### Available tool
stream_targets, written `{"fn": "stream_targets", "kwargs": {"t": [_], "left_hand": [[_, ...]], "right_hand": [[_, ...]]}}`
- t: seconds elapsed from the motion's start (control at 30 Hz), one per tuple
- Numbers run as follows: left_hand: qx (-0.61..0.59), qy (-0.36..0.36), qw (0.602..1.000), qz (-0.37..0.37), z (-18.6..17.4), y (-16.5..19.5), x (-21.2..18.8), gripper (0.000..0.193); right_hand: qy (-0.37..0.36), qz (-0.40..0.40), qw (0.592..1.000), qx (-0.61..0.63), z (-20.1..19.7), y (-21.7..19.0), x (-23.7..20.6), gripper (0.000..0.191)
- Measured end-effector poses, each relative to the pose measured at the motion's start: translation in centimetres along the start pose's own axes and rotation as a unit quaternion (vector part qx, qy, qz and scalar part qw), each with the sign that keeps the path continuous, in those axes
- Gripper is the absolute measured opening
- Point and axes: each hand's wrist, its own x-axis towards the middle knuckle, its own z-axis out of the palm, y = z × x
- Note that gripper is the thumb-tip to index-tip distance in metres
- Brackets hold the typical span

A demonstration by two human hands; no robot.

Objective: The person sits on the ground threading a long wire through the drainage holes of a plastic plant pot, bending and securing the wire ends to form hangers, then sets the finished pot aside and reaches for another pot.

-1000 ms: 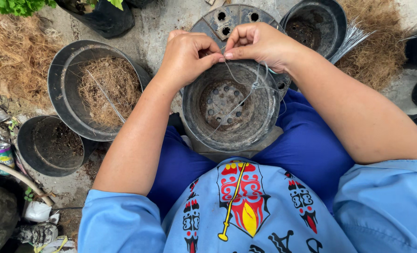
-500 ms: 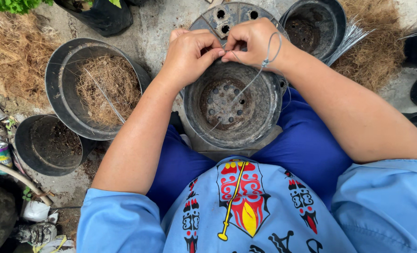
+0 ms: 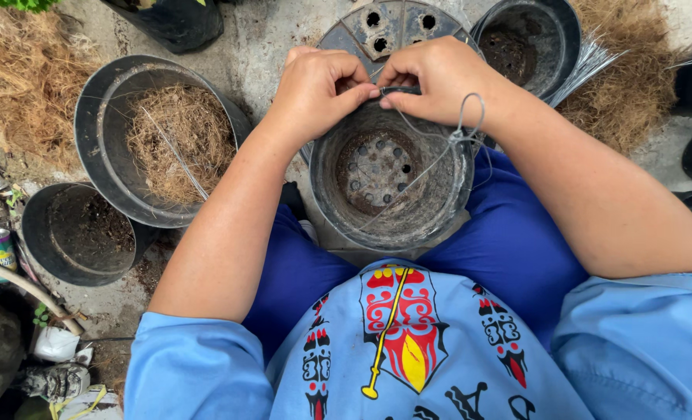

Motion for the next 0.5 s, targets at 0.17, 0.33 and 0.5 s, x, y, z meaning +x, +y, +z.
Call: {"fn": "stream_targets", "kwargs": {"t": [0.17,0.33,0.5], "left_hand": [[0.065,0.021,0.995,0.070,-0.2,0.8,-0.2,0.017],[0.067,0.030,0.993,0.088,-0.2,0.8,0.1,0.018],[0.028,0.034,0.998,0.051,0.4,0.8,-0.1,0.017]], "right_hand": [[0.031,0.057,0.998,0.007,0.3,-0.4,-0.4,0.013],[0.054,0.083,0.995,0.012,1.0,-0.5,-0.5,0.012],[0.098,0.064,0.993,0.025,1.7,-1.0,-1.0,0.013]]}}
